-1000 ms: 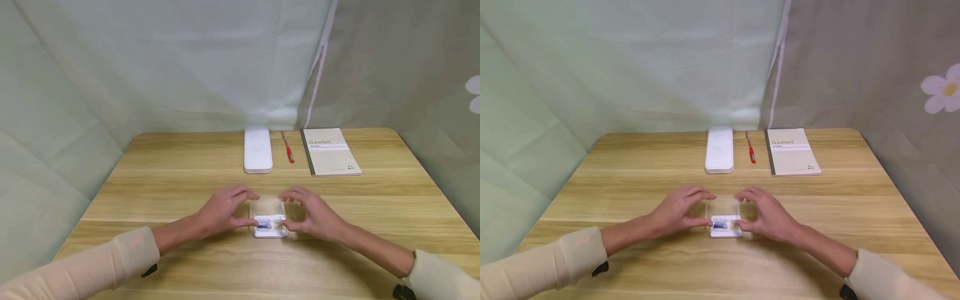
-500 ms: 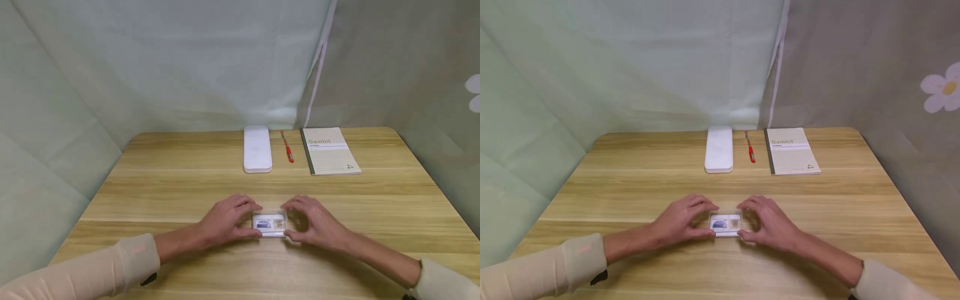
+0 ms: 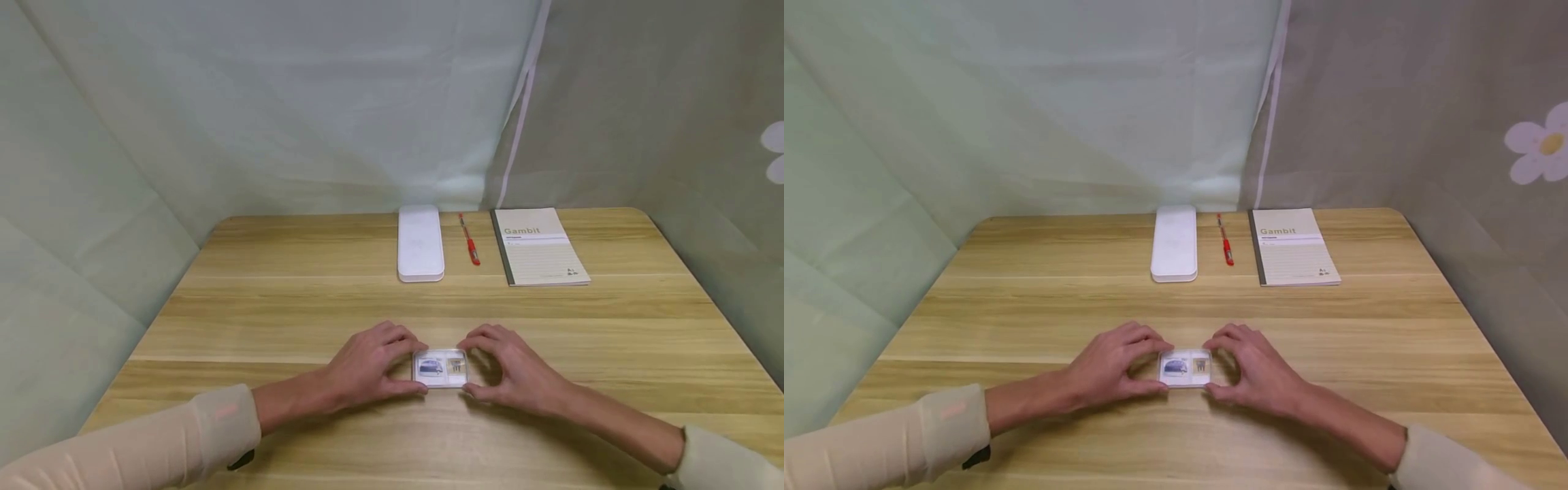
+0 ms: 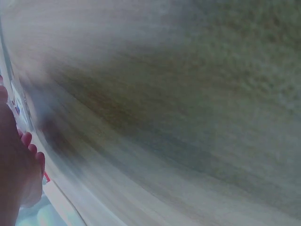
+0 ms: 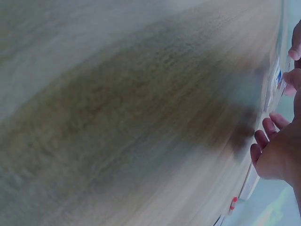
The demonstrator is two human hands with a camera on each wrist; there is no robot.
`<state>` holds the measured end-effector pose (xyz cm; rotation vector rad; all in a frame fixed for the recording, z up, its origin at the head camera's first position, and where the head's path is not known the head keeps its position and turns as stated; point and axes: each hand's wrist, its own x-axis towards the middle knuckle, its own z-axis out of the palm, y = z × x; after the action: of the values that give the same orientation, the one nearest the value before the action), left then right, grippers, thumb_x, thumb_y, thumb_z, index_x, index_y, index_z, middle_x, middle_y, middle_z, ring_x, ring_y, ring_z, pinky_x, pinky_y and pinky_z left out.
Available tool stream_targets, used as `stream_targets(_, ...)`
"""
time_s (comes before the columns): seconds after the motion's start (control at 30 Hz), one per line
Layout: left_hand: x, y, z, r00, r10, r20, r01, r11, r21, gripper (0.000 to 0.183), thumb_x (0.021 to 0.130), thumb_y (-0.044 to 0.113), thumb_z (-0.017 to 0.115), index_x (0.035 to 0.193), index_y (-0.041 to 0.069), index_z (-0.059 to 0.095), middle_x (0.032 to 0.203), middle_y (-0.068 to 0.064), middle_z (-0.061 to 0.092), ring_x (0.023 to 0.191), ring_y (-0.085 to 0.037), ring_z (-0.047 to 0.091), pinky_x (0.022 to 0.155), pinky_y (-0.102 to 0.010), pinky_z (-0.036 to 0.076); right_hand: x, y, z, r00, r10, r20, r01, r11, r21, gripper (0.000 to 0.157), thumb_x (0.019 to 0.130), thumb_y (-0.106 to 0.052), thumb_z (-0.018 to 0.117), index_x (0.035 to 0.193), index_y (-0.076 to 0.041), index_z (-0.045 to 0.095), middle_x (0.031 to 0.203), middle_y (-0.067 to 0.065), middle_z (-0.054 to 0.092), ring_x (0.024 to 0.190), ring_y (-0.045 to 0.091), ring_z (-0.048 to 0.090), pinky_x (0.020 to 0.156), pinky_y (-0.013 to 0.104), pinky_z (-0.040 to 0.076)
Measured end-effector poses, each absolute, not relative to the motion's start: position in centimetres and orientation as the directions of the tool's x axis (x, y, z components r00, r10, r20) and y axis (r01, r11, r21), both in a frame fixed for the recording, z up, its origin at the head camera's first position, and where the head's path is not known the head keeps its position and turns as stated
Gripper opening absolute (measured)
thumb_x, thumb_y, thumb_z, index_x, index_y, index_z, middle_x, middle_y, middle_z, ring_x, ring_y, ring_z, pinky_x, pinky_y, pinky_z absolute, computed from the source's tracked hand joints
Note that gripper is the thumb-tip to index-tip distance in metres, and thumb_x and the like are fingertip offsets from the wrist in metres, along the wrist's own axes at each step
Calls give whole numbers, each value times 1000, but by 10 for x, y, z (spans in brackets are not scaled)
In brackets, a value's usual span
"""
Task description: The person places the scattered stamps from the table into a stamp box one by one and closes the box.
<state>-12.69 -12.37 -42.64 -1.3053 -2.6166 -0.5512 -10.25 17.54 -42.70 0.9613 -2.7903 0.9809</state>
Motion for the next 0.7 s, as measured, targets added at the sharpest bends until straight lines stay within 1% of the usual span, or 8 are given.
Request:
stream_targets(0.33,-128,-123,-429,-608,737,295,794,569,216,60,87,64,81,126,19,76,120,7,71,111,-11,64,90,-31,58,-103,175,-431,-806,-550,220,-569,617,-543,50,80,-27,93,125,-17,73,127,-6,63,118,19,59,100,52,52)
stream_targets(0.7,-128,-123,-430,-616,736,280,788,579,208,63,89,64,78,131,18,75,123,4,70,113,-12,62,91,-32,57,-104,174,-432,-813,-542,213,-559,624,-546,51,81,-28,93,126,-16,72,129,-5,63,120,19,58,103,51,52)
